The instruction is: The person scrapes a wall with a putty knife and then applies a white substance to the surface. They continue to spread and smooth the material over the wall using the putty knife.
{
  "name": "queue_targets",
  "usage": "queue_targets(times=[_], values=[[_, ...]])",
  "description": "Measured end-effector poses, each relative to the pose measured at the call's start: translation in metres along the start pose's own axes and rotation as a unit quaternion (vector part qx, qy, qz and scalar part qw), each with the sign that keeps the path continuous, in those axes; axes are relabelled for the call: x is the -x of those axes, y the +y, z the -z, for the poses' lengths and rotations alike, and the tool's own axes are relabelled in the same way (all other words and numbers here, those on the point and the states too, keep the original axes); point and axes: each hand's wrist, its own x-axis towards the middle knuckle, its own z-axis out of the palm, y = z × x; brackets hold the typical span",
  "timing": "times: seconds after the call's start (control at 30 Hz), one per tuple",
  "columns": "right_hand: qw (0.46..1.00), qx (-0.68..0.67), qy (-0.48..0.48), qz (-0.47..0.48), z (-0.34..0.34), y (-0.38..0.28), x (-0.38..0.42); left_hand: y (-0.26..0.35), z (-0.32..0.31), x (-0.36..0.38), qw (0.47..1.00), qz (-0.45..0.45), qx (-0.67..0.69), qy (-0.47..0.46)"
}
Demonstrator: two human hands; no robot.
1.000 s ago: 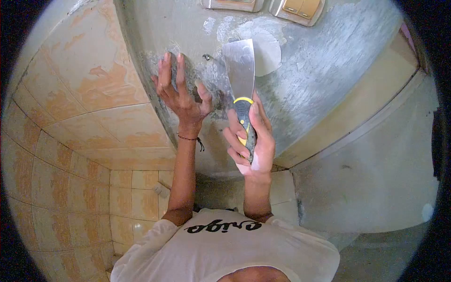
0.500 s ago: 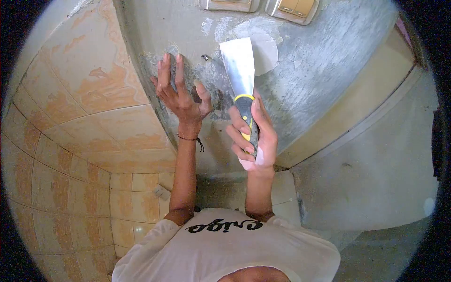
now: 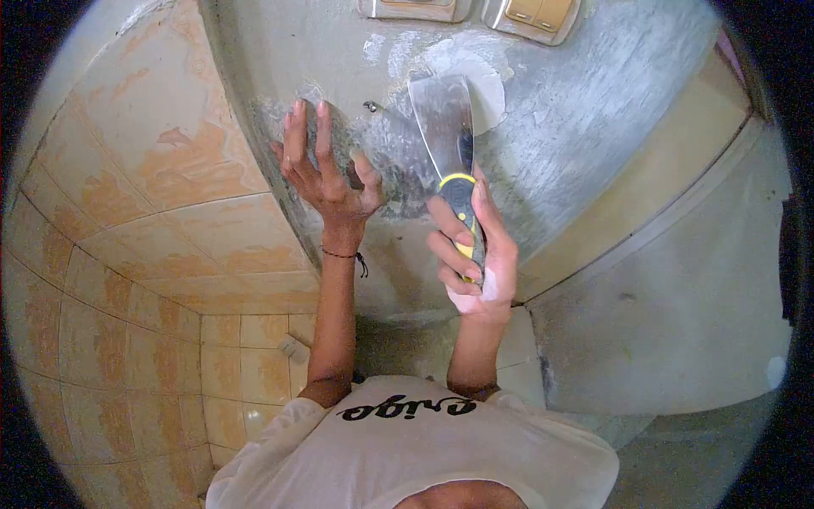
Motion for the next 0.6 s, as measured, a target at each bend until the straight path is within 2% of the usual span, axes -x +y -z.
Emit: queue_targets(times=[0.23,0.37,0.6], values=[[0.998,0.059,0.019,0.015,-0.0055,0.0034,0.0049,-0.0003,0.0009,0.0013,1.0,-0.002,0.011,0.002],[1.0,0.023,0.017,-0.007,-0.0105,-0.0003,0.0015,0.0011,0.0006,0.0004,1.0,0.005,0.005,-0.004],[0.999,0.041,0.031,0.02,-0.0081,0.0045,0.0032,0.0004,0.0012,0.0,1.0,-0.004,-0.002,-0.003]])
